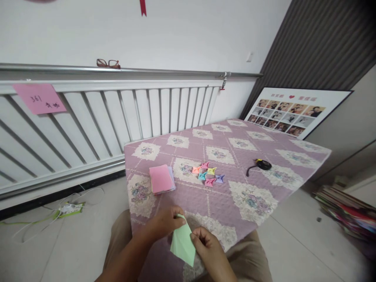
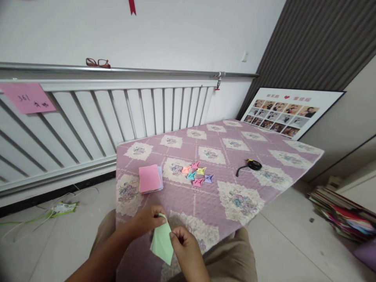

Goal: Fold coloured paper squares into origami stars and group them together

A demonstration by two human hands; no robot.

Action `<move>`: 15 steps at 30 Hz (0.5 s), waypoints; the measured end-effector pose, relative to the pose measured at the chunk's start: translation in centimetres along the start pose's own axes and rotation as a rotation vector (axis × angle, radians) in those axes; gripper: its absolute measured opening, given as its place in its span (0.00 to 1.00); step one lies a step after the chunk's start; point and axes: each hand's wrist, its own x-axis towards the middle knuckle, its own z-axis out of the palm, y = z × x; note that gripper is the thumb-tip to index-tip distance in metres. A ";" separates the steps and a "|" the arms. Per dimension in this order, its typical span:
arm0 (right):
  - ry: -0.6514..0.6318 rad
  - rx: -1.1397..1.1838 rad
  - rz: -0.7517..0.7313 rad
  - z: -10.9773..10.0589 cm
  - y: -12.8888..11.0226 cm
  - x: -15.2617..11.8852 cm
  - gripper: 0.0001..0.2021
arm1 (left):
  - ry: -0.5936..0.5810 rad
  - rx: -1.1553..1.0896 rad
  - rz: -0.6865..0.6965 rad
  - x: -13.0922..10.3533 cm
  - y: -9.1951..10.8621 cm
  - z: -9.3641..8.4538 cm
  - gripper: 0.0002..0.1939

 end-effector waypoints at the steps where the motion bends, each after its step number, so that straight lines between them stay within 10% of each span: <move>1: -0.005 -0.012 0.001 0.1 0.4 0.1 0.15 | -0.015 0.007 -0.007 0.5 -0.3 0.1 0.10; 15: 0.188 -0.687 -0.690 0.6 3.5 -0.8 0.18 | -0.323 0.325 0.064 6.7 -1.9 0.9 0.17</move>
